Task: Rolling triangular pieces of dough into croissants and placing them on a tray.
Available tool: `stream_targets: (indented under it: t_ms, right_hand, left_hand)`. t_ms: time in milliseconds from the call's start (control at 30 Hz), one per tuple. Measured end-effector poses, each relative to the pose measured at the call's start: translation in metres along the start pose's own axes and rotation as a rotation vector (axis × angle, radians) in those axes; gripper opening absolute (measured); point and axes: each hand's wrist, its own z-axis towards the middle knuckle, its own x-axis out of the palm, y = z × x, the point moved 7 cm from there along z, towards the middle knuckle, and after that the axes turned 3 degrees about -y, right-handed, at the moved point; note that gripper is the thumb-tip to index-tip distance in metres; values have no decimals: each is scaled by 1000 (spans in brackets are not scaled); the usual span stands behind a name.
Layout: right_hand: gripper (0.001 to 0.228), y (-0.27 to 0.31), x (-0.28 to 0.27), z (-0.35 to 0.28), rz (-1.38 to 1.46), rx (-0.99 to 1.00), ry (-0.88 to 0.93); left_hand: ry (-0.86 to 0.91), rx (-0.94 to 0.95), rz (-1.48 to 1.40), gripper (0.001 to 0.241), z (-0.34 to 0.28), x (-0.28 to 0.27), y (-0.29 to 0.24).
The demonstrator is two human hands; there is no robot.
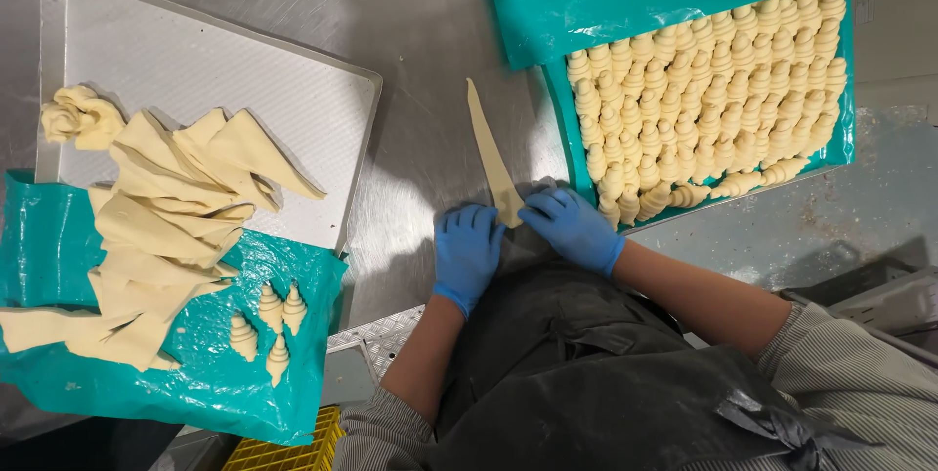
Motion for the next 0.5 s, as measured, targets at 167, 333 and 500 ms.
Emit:
stream_targets:
  t_ms: [167,333,500]
  right_hand:
    - [67,9,25,-24,69,-52,108]
    - [75,4,19,3,22,47,174]
    - [75,7,14,1,27,53,121]
  left_hand:
    - [-90,254,182,62,-33,36,-18]
    - [-49,162,-41,66,-8,25,-10]
    - [-131,157,-13,68,-11,17,-14]
